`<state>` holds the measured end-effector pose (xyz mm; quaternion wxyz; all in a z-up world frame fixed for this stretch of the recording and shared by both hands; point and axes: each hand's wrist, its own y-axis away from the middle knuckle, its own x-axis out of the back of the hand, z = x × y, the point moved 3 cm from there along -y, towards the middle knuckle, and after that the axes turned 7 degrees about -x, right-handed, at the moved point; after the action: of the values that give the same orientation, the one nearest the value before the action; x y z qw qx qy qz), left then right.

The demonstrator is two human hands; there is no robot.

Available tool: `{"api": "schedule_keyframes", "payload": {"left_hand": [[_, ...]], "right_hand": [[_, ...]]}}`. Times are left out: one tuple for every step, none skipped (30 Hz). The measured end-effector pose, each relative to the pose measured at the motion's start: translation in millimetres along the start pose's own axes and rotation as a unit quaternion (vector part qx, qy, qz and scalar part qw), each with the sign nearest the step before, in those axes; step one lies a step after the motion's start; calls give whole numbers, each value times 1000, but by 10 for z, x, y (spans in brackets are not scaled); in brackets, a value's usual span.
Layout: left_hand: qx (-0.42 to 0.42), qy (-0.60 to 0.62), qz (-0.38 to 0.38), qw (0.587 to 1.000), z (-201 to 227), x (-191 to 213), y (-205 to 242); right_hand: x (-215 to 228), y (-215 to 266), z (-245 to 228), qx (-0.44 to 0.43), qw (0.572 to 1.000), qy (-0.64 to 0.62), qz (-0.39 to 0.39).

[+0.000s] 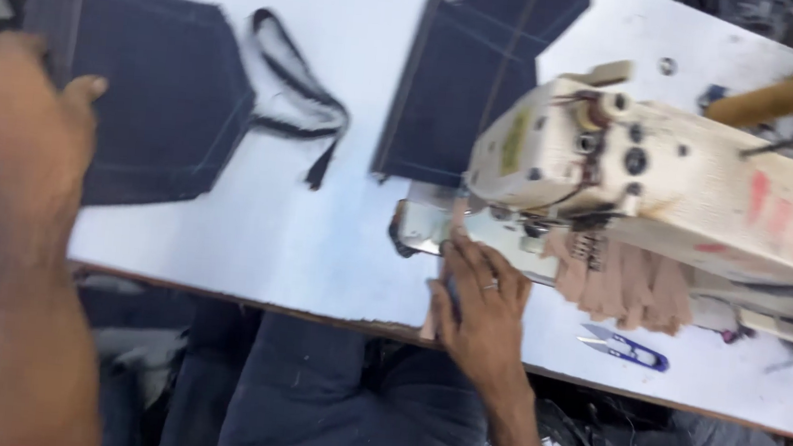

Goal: The person operates a sewing machine to stitch dark blue denim fabric pieces. They guide the fabric under the needle, sew along the edges, and then remove the stitched pieces from the machine.

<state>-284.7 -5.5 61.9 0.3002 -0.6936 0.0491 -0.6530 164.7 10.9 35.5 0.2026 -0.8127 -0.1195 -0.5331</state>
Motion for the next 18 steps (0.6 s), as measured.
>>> {"api": "schedule_keyframes", "payload": {"left_hand": [[5,-5,-5,1000,-68,-26,37],[-31,-36,23,999,-94,-32,71],[-70,-59,54,994,-72,-87,62],[-69,-57,52,995,-165,-203,117],[-46,-25,19,998,-259,-349,160],[-23,8,-15,1000,-351,-493,204],[-22,7,-15,1000,-344,-505,204],[-23,9,-28,999,-343,-519,206],[-21,7,-41,999,-378,-501,229],[-16,2,-41,999,-303,-407,205],[-43,-12,-10,999,-208,-296,176],[-70,-25,21,997,-113,-187,147],[-65,-31,23,997,-109,-161,120],[-61,-11,35,998,-103,-132,91],[-58,10,44,997,-95,-104,72],[-55,5,43,998,-107,-115,77],[-44,22,39,998,-112,-141,59],[-33,39,35,998,-111,-167,39]], "right_hand": [[-3,-1,-32,3,1000,-4,-7],[3,-4,-47,7,1000,-5,-10],[26,-12,-35,7,1000,-1,-8],[16,-10,-34,6,1000,1,-11],[15,-2,-31,7,1000,8,-11],[17,5,-30,9,1000,15,-10],[17,11,-19,10,1000,14,-11],[18,18,-13,5,1000,17,-12],[4,9,-18,5,1000,16,-14],[10,22,-40,11,1000,12,-15],[20,23,-52,11,1000,12,-11],[30,24,-65,10,1000,11,-7],[12,33,-57,17,1000,7,-8],[-4,41,-45,23,1000,16,-3],[-16,72,-36,27,999,25,0],[-16,75,-53,31,999,21,-2],[-16,70,-58,27,999,35,-10],[-14,63,-58,22,998,49,-17]]}}
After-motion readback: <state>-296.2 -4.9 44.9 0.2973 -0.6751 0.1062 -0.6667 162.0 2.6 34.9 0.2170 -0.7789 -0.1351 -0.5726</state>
